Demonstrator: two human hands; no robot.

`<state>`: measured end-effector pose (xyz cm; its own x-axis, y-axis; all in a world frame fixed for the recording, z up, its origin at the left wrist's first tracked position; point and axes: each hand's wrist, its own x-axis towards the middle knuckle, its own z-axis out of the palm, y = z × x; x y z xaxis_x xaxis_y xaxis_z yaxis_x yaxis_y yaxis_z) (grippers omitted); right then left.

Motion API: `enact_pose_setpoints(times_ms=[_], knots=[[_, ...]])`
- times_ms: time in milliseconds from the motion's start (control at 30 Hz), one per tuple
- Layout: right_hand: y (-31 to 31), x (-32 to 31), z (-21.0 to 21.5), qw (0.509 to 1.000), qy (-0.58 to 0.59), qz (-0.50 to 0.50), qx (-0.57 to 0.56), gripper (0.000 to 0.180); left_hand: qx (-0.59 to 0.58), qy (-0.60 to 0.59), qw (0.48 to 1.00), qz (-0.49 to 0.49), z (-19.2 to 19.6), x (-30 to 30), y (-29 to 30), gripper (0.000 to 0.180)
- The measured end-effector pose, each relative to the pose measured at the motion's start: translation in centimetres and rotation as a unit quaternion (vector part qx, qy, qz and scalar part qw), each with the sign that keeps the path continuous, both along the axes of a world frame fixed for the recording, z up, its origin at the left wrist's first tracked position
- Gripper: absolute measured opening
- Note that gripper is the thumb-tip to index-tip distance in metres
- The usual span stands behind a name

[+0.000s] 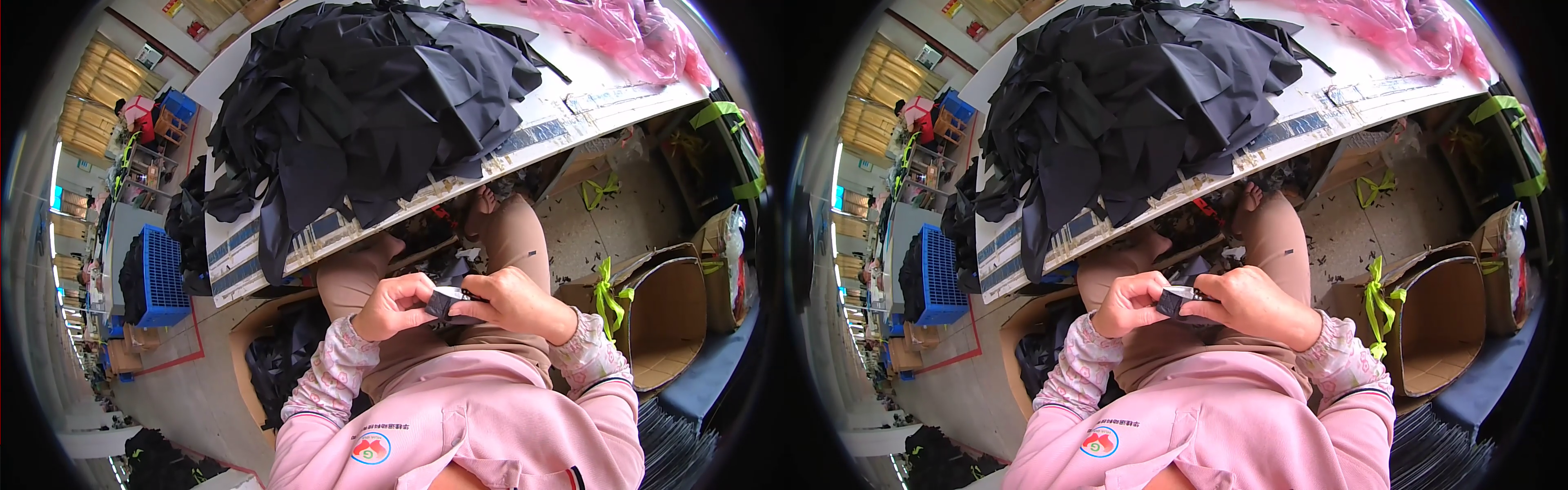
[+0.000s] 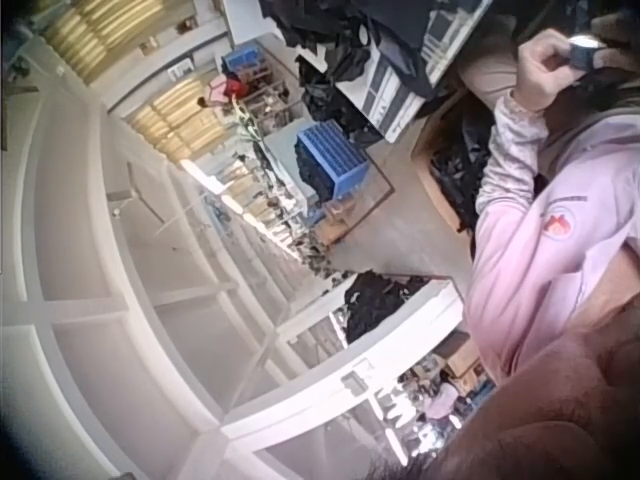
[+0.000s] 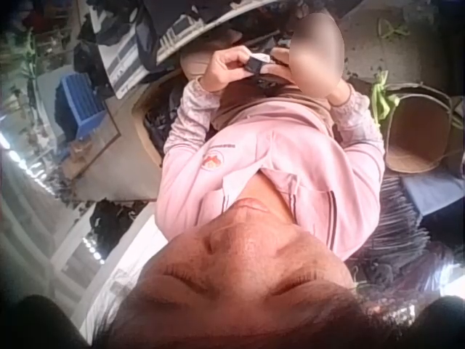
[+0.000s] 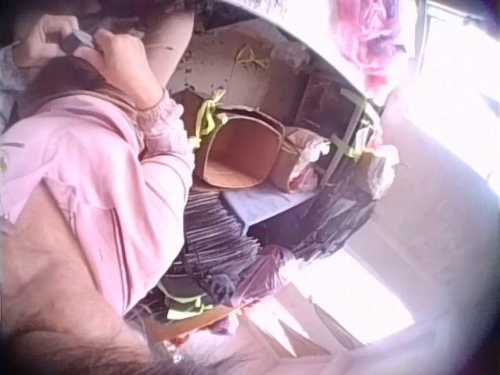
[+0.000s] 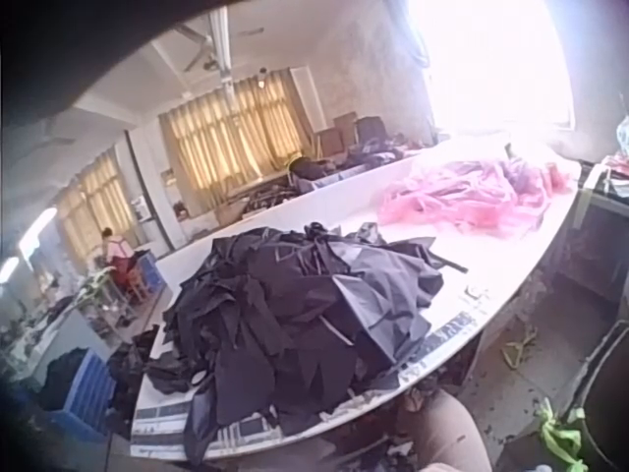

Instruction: Trimming excess material from black fabric pieces using small scissors.

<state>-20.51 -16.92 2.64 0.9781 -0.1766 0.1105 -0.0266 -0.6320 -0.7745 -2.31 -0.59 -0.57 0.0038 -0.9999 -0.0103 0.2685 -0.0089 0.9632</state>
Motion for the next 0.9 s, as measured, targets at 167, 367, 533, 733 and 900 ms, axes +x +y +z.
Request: enact_pose_setpoints(times_ms=[167,367,533,733,900], knots=[[-0.5,-0.4,0.1,1.000,0.011,0.004,0.023,0.039,0.022,0.013,0.999,-0.037,0.8,0.4,-0.1,0.010],[-1.2,-0.6,1.0,0.992,0.061,0.101,0.049,0.043,0.054,0.083,0.983,-0.156,0.8,2.3,-1.0,0.008],[-1.0,-0.6,1.4,0.991,0.038,0.130,-0.005,0.041,0.124,0.097,0.954,-0.255,1.1,3.1,-1.8,0.007],[-0.4,-0.2,1.6,0.987,0.020,0.156,-0.023,0.042,0.140,0.094,0.936,-0.309,1.1,2.9,-2.4,0.006],[-0.3,-0.2,0.7,0.986,0.008,0.166,-0.027,0.042,0.152,0.095,0.927,-0.330,1.4,2.5,-2.5,0.005]])
